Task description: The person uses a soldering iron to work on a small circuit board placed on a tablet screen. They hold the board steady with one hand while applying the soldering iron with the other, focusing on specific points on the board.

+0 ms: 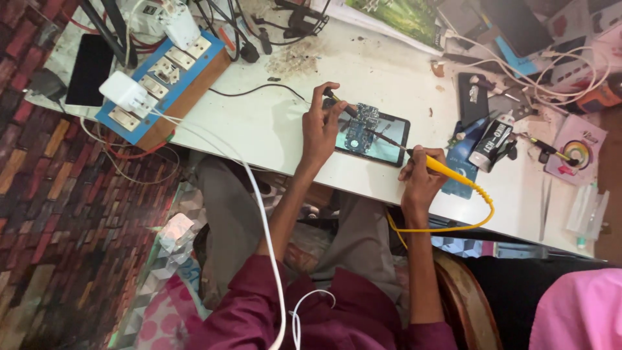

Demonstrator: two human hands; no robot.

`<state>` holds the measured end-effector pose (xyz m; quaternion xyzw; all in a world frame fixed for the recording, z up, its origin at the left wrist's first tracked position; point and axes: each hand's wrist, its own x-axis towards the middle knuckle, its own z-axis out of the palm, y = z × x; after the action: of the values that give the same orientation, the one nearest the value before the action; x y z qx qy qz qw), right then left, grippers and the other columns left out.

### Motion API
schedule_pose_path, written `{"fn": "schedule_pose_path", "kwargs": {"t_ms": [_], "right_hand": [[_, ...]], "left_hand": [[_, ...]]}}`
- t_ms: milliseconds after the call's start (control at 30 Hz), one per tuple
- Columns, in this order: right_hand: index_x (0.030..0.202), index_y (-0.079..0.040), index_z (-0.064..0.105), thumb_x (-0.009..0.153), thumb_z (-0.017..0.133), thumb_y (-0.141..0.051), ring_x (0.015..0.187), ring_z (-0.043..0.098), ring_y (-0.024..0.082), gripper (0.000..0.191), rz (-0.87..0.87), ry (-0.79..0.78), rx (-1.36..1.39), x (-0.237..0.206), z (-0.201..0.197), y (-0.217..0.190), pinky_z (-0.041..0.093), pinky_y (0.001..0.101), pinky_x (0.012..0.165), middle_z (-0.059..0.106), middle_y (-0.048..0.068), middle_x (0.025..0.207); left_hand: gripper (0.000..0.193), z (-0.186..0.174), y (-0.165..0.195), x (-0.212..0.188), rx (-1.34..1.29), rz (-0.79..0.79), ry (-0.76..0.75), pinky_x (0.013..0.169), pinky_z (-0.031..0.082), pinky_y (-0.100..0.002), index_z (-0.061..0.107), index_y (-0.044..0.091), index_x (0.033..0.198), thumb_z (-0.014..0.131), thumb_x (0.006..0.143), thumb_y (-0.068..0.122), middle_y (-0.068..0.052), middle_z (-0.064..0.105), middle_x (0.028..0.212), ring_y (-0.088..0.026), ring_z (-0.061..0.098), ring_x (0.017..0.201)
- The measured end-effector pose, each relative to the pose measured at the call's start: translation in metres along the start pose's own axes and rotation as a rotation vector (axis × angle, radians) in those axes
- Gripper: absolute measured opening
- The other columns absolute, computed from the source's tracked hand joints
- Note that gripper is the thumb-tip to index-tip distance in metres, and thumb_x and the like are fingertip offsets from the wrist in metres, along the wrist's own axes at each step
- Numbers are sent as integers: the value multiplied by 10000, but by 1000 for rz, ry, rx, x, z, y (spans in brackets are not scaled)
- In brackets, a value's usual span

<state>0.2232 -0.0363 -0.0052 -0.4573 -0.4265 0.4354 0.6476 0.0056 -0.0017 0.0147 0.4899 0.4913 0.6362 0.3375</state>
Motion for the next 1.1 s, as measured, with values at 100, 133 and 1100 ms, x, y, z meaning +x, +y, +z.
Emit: {"fn": "schedule_pose_path", "kwargs": {"t_ms": [100,133,1100], "right_hand": [[948,-46,533,1058,628,-109,554,513,70,159,12,22,-25,-1,1,-1,461,232,481,547,10,759],[949,-48,531,1062,627,-119,542,509,73,164,14,12,-30,-1,1,-2,453,231,478,541,13,736],[940,-46,547,1056,632,-107,539,499,74,156,-1,-2,-3,-3,8,-1,449,231,487,538,14,714]], "left_hand": [[375,0,0,-1,28,-7,0,481,324,-252,492,103,1373,614,1065,278,-37,821,903,-28,392,495],[377,-1,0,-1,36,-10,0,477,318,-252,492,102,1371,614,1062,281,-37,822,901,-29,384,490],[367,-4,-4,0,20,-2,9,500,309,-245,492,89,1368,616,1068,262,-52,817,909,-25,395,524]]}}
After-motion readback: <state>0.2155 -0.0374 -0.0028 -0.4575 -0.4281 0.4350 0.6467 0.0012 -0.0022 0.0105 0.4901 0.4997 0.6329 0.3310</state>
